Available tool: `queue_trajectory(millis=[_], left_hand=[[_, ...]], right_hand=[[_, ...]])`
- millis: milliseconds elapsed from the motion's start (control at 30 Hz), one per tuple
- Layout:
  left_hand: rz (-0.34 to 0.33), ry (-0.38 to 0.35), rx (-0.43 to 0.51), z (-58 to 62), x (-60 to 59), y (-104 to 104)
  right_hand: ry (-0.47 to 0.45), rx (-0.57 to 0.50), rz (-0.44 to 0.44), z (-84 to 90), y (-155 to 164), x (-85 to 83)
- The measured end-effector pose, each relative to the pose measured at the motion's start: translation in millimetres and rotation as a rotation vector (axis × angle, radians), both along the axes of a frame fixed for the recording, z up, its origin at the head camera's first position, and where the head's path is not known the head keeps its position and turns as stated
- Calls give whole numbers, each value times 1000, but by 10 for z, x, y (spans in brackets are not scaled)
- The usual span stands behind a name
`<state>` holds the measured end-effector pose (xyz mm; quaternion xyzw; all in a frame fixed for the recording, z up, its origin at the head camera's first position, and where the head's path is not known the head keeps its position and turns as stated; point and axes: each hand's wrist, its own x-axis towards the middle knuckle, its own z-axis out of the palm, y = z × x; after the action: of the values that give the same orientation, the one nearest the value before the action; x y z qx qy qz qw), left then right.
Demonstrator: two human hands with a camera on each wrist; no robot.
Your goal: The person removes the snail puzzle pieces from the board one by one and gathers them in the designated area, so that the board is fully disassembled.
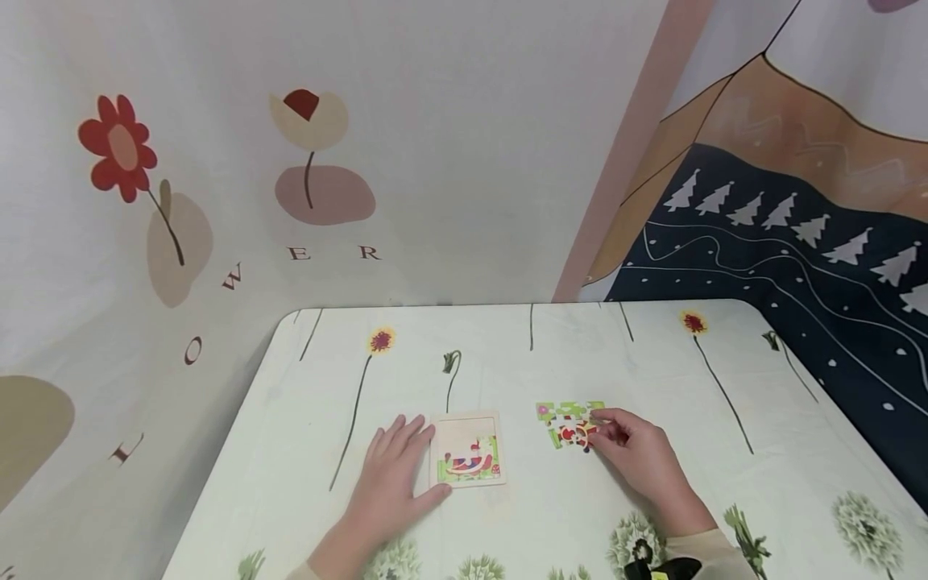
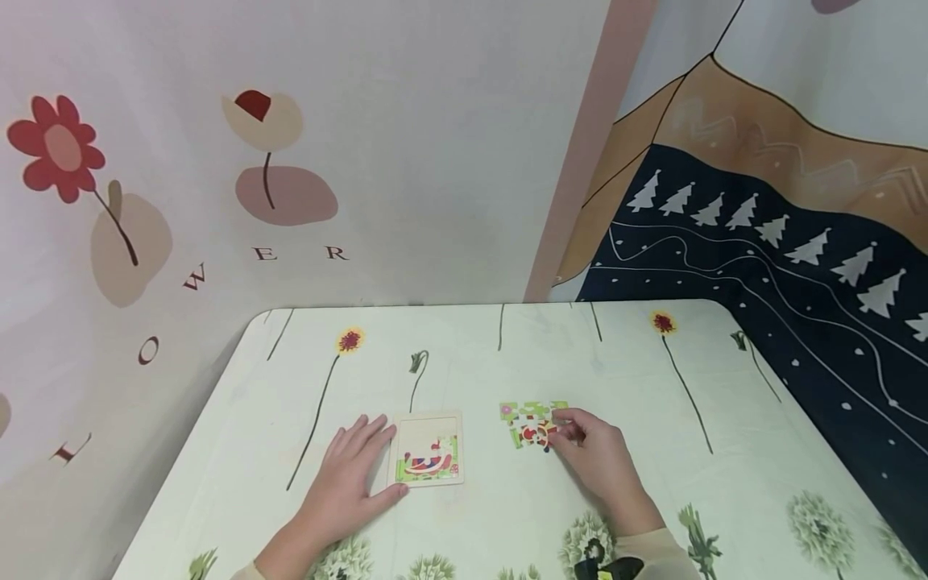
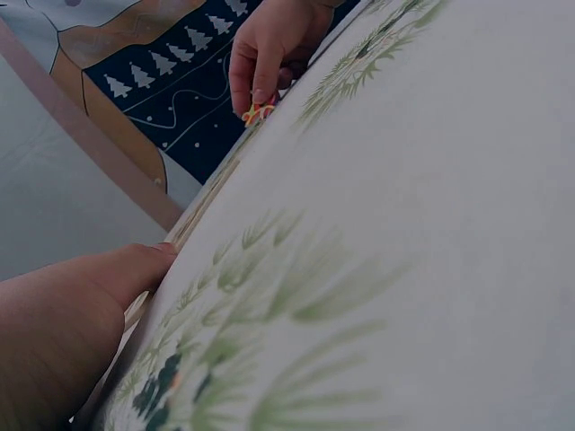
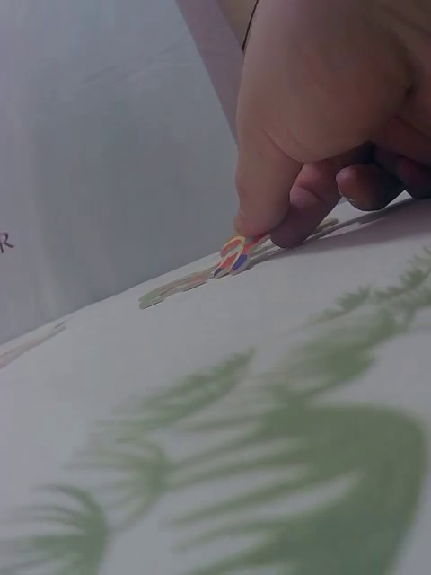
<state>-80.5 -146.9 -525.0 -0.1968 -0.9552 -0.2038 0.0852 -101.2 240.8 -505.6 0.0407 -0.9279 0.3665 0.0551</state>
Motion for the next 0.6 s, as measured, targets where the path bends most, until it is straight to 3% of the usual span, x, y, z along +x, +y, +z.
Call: queue_trajectory(millis=[600], left_hand=[[3,-10,-2,8,-3,3]], right_hand=[[32,11,-1,-16,-117,-9]])
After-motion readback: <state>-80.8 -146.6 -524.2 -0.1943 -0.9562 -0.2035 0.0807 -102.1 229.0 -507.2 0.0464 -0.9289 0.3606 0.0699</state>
